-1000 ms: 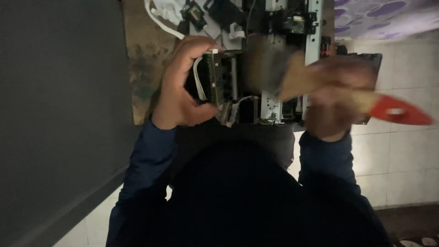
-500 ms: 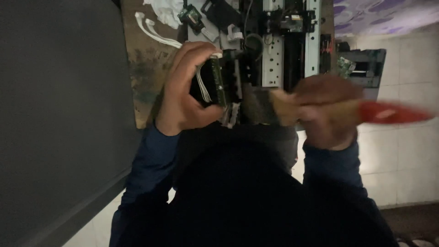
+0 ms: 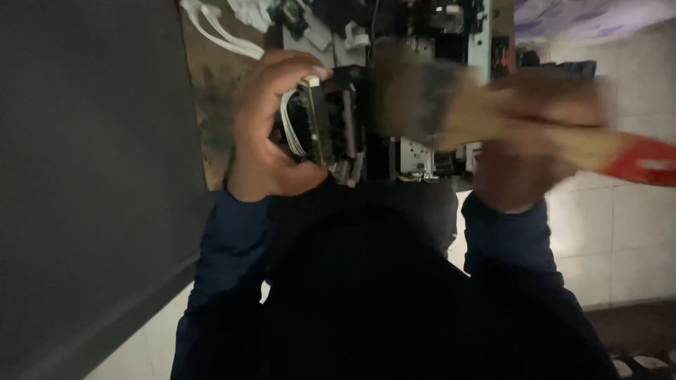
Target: Cleaning a printer component with a brush and then reassembling it into the main printer frame using a screwdriver.
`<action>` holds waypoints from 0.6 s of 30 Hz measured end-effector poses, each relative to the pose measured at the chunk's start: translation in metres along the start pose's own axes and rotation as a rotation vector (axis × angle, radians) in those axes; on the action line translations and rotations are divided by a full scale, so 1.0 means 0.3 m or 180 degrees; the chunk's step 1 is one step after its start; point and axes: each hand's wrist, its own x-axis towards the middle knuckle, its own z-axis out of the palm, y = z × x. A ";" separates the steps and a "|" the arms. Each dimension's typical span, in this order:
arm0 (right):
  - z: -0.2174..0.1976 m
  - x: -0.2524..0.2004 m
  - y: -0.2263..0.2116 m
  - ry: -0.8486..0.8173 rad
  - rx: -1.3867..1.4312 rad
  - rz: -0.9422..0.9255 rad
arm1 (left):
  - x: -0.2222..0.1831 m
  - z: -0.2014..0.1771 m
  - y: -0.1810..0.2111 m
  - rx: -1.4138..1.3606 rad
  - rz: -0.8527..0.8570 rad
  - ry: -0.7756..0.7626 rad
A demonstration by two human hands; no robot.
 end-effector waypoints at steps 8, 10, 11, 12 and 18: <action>0.222 0.256 0.470 -0.0927 -0.3456 0.5198 | -0.059 -0.001 -0.002 0.0170 -0.0279 -0.0057; 0.085 0.379 0.494 -0.1340 -0.1938 0.6603 | -0.001 0.002 0.045 0.1075 -0.0170 -0.0243; 0.082 0.254 0.513 -0.1356 -0.1929 0.6595 | -0.012 0.006 0.043 0.1083 -0.0159 -0.0233; 0.090 0.130 0.524 -0.3134 -0.2746 0.5940 | -0.023 0.008 0.041 0.1198 -0.0205 -0.0228; 0.271 0.172 0.372 -0.9313 -0.5690 0.1298 | -0.101 -0.003 -0.012 0.1227 -0.0459 -0.0309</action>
